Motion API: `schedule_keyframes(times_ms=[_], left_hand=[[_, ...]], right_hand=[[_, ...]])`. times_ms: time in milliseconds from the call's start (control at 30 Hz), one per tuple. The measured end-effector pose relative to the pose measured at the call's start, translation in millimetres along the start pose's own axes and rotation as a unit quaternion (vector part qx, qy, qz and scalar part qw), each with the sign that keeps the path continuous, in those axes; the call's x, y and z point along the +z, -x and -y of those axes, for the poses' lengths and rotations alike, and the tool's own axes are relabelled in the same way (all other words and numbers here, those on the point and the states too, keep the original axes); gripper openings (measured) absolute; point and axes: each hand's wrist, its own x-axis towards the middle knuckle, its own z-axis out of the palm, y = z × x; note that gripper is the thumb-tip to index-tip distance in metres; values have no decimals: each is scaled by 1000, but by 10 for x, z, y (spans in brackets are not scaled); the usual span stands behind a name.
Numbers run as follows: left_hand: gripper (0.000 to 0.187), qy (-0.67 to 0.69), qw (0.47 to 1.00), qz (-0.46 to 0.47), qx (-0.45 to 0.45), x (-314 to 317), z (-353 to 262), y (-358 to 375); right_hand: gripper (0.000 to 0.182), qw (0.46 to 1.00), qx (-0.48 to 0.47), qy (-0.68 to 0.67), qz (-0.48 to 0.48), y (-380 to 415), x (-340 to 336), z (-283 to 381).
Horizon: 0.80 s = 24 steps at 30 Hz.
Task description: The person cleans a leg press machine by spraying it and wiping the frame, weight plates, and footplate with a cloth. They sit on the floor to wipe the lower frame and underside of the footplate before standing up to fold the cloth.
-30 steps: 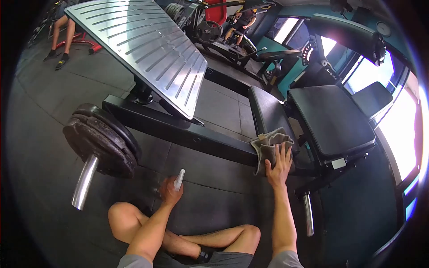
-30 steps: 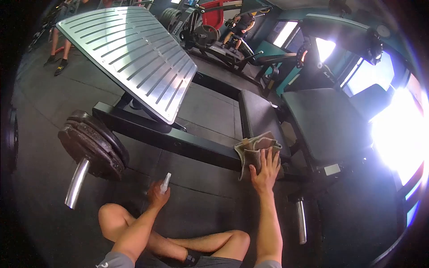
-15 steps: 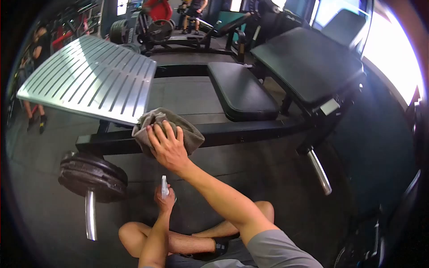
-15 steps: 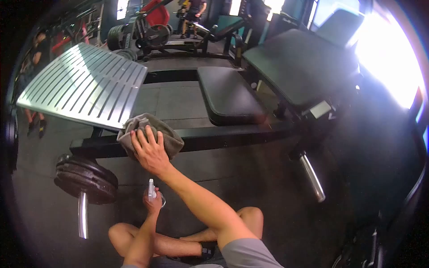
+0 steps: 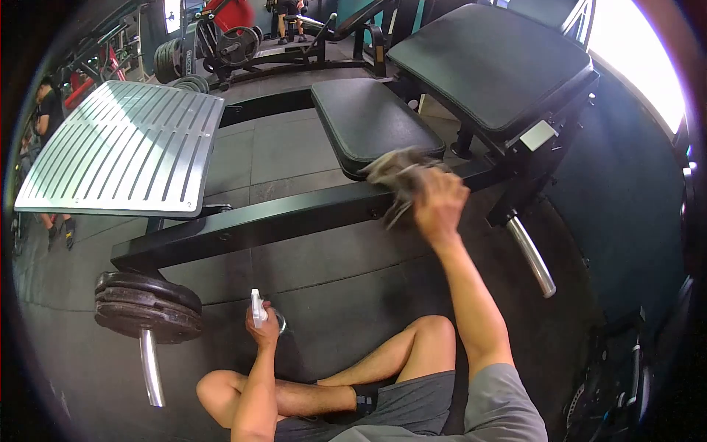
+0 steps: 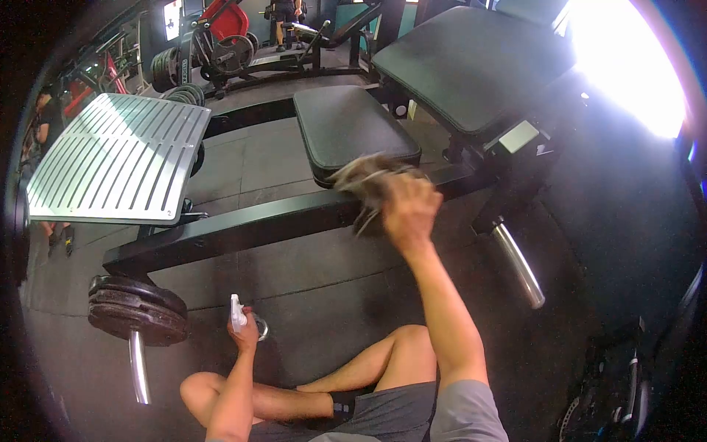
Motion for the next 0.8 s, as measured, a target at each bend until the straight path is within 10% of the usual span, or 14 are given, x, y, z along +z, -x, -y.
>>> schedule_keyframes(times_ms=[200, 467, 667, 800], left_hand=[[12, -20, 1000, 2, -6, -3, -212, -17], [36, 15, 1000, 15, 9, -26, -144, -16], [46, 26, 999, 31, -16, 4, 55, -5], [46, 20, 998, 36, -43, -12, -10, -26]], right_hand=[[31, 983, 178, -20, -38, -55, 66, 175], [50, 989, -80, -96, -74, 281, 183, 78], [36, 960, 265, 65, -59, 722, 351, -1160], [47, 673, 602, -397, -164, 1478, 462, -1459]])
